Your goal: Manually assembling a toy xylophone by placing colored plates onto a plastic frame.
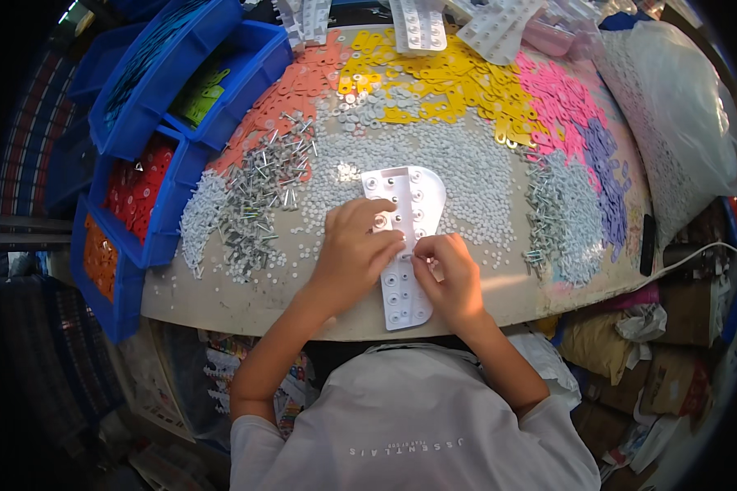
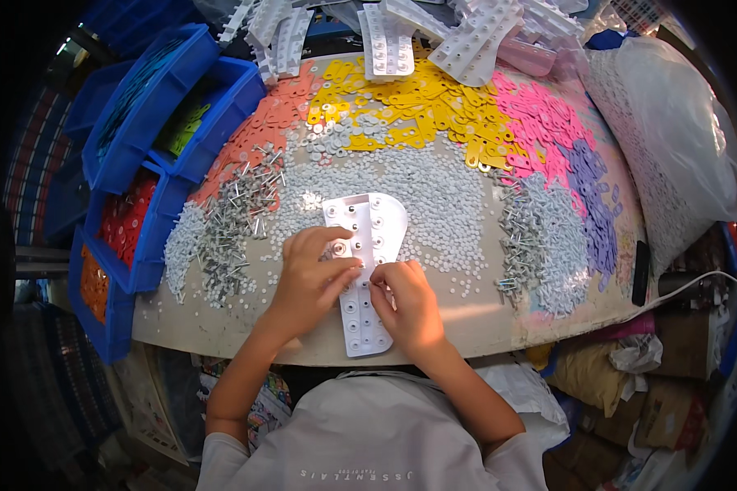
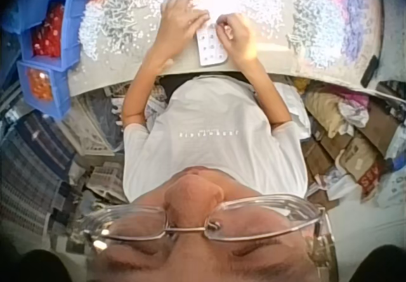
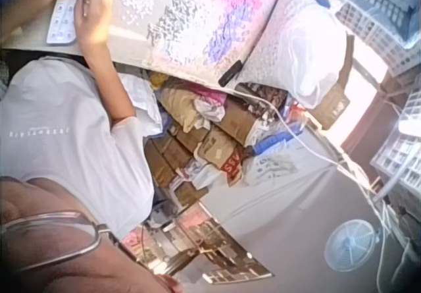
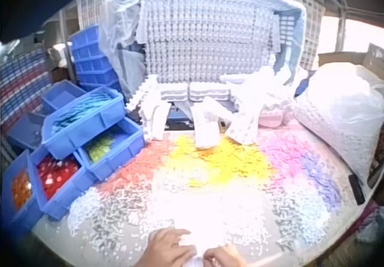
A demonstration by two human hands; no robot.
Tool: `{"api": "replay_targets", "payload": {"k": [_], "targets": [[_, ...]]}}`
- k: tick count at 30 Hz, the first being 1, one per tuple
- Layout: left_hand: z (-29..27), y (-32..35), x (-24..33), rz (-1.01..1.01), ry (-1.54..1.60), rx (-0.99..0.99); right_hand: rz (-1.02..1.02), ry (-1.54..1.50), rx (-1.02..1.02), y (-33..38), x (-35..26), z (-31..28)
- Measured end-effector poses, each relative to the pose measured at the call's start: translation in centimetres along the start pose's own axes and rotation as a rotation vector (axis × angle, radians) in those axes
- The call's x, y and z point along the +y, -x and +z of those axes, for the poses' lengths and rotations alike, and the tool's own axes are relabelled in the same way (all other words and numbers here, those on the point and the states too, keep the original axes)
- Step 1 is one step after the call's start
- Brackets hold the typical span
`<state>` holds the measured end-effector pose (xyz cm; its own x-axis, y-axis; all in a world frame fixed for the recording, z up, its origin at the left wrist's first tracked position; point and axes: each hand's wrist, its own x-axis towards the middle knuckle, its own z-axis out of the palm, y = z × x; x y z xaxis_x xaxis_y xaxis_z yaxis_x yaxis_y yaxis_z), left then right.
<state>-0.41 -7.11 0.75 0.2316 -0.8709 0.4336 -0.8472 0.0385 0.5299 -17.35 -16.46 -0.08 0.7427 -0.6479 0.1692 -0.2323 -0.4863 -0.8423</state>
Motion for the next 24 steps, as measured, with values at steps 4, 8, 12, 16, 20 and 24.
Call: {"api": "replay_targets", "payload": {"k": [4, 8, 12, 16, 20, 24], "targets": [[-3.2, 0.6, -2.4, -0.254, -0.194, 0.083, -0.051, 0.032, -0.016, -0.1, -0.1, 0.1], [-5.3, 2.0, -6.3, -0.32, -0.417, 0.114, -0.128, 0.099, -0.048, -0.3, 0.1, 0.0], [-4.8, 2.8, -7.9, -0.266, -0.409, 0.06, -0.28, 0.2, -0.013, -0.6, -0.6, 0.0], [-3.9, 3.0, -8.5, -0.288, -0.399, 0.021, -0.311, 0.268, 0.007, -0.5, -0.3, -0.1], [-4.0, 2.9, -8.2, -0.283, -0.392, 0.009, -0.28, 0.278, -0.006, 0.0, 0.0, -0.5], [-4.4, 3.1, -7.8, -0.282, -0.377, 0.013, -0.278, 0.328, 0.0, -0.1, -1.2, -2.0]]}}
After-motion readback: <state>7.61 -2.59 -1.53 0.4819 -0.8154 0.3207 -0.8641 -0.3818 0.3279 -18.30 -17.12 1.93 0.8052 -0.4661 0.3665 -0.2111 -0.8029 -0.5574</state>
